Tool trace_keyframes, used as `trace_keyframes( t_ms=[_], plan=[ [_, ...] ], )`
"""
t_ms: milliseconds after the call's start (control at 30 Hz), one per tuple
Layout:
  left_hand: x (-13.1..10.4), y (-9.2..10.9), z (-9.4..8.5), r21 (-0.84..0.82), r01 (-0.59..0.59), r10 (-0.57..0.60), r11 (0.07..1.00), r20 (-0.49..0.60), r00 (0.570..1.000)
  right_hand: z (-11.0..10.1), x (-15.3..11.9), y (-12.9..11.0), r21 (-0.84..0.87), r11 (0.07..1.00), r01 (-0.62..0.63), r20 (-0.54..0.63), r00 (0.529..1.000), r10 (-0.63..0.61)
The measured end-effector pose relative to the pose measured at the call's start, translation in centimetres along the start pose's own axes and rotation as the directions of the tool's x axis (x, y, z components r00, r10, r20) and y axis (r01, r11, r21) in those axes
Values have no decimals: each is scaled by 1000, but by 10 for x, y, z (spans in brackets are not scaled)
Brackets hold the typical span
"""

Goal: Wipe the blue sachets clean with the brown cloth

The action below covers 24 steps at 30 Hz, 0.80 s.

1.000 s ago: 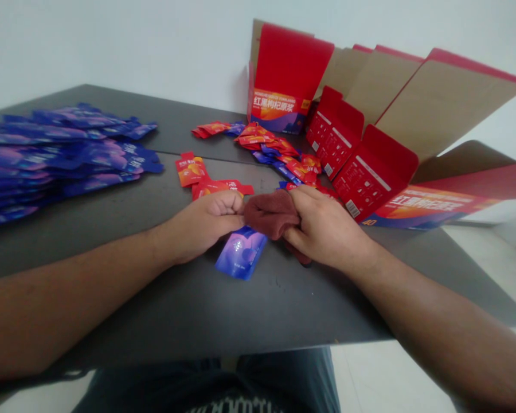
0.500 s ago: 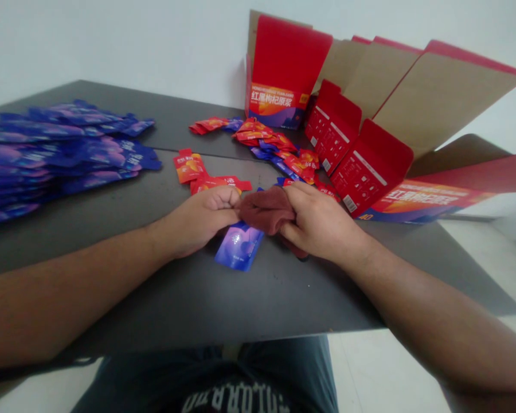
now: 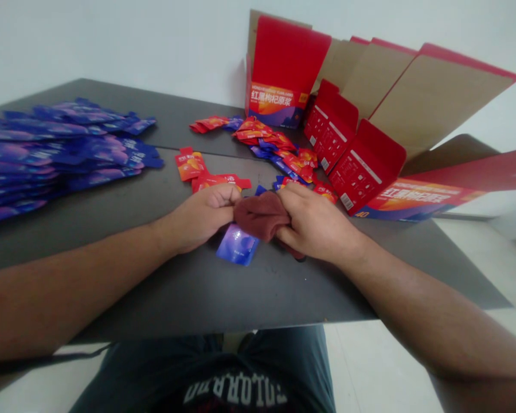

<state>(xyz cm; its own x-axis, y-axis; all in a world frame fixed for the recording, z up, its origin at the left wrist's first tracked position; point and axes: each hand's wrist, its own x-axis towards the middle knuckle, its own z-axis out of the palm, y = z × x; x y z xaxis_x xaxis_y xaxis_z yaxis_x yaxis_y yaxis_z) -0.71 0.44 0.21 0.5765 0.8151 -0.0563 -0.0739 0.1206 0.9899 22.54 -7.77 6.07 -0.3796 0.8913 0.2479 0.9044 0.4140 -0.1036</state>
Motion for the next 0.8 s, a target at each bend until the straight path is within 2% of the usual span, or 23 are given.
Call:
trace_keyframes(
  t_ms=[100,233,433,667,733,800],
  plan=[
    [-1,3,1,38,-11,11,999,13,1000,-2,0,1,-13,1000,-24,5,1000,24],
    [-4,7,5,69,-29,32,997,-48,998,-3,3,8,-35,996,-81,-43,996,79],
    [-11,17,18,-139,126,-137,982,-71,988,-5,2,8,-45,996,-74,-42,996,72],
    [-9,17,19,-168,153,-167,974,-71,983,0,2,3,-65,994,-89,-71,994,84],
    [-9,16,19,-169,149,-166,974,-92,982,3,0,-4,-57,997,-53,-36,998,51],
    [-8,15,18,-159,123,-144,980,-132,981,5,-3,-12,-23,998,66,36,997,-65]
  ],
)
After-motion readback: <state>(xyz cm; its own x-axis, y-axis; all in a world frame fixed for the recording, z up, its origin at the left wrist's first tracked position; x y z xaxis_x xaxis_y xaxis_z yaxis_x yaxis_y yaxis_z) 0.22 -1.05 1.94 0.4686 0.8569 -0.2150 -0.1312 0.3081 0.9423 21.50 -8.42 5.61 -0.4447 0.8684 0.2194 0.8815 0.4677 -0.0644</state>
